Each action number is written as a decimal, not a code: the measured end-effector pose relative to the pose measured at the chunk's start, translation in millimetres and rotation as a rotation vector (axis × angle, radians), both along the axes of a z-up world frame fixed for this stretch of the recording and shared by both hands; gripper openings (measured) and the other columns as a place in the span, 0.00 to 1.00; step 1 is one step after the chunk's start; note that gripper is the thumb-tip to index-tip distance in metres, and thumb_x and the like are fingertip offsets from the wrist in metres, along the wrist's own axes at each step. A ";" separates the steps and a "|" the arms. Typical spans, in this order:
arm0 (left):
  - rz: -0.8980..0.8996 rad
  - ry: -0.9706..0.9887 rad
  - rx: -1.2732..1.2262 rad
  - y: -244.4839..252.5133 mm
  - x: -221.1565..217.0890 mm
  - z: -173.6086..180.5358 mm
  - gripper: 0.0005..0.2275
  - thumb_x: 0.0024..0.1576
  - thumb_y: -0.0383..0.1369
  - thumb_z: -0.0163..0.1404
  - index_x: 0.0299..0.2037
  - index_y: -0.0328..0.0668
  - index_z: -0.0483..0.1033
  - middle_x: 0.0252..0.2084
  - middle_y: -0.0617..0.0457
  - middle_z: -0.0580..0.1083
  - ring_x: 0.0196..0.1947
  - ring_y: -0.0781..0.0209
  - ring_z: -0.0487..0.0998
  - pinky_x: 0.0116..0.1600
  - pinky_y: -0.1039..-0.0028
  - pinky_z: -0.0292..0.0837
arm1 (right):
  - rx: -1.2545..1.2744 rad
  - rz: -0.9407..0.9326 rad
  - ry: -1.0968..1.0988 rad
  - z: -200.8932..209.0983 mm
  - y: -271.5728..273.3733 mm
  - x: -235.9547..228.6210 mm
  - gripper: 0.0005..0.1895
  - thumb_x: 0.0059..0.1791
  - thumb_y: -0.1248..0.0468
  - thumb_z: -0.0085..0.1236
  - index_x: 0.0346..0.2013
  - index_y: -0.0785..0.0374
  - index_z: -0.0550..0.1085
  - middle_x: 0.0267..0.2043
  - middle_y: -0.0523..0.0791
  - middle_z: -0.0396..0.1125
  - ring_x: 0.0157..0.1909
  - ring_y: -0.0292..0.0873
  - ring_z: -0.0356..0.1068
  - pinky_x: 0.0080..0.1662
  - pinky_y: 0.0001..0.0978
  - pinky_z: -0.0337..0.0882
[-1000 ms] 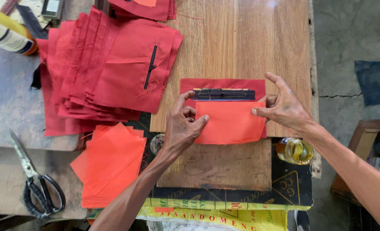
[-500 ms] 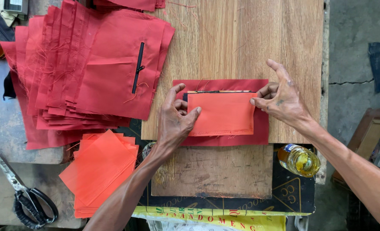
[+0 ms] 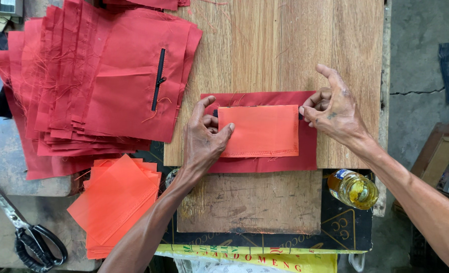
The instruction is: The person assembles small fabric pouches by hand. They place a small orange fabric piece onto a larger red fabric piece with a zipper, smooth it down, and then fold the red fabric over the orange piece to enclose it.
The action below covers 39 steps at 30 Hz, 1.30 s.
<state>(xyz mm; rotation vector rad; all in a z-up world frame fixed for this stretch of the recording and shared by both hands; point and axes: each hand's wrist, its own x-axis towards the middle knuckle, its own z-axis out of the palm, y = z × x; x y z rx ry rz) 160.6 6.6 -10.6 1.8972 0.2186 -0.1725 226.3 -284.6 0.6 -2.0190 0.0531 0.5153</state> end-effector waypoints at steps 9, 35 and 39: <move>0.017 0.024 0.011 -0.5 1.1 1.1 0.32 0.51 0.27 0.59 0.66 0.30 0.61 0.24 0.53 0.76 0.23 0.72 0.75 0.31 0.81 0.72 | -0.063 0.023 -0.040 0.5 4.0 0.6 0.44 0.48 0.71 0.59 0.75 0.67 0.48 0.30 0.48 0.71 0.29 0.37 0.73 0.31 0.28 0.76; -0.082 -0.013 0.231 11.6 9.5 18.5 0.34 0.52 0.29 0.60 0.68 0.28 0.56 0.22 0.49 0.77 0.19 0.63 0.78 0.27 0.72 0.77 | -0.178 0.053 -0.179 2.8 14.2 -2.3 0.45 0.47 0.71 0.65 0.74 0.69 0.51 0.27 0.48 0.72 0.26 0.38 0.73 0.27 0.30 0.75; -0.106 0.056 0.509 32.8 7.6 24.2 0.31 0.55 0.32 0.60 0.66 0.31 0.60 0.23 0.48 0.78 0.18 0.60 0.77 0.24 0.68 0.75 | -0.162 0.043 -0.164 3.3 12.9 -2.5 0.45 0.48 0.71 0.65 0.74 0.69 0.51 0.28 0.48 0.72 0.27 0.39 0.73 0.27 0.30 0.75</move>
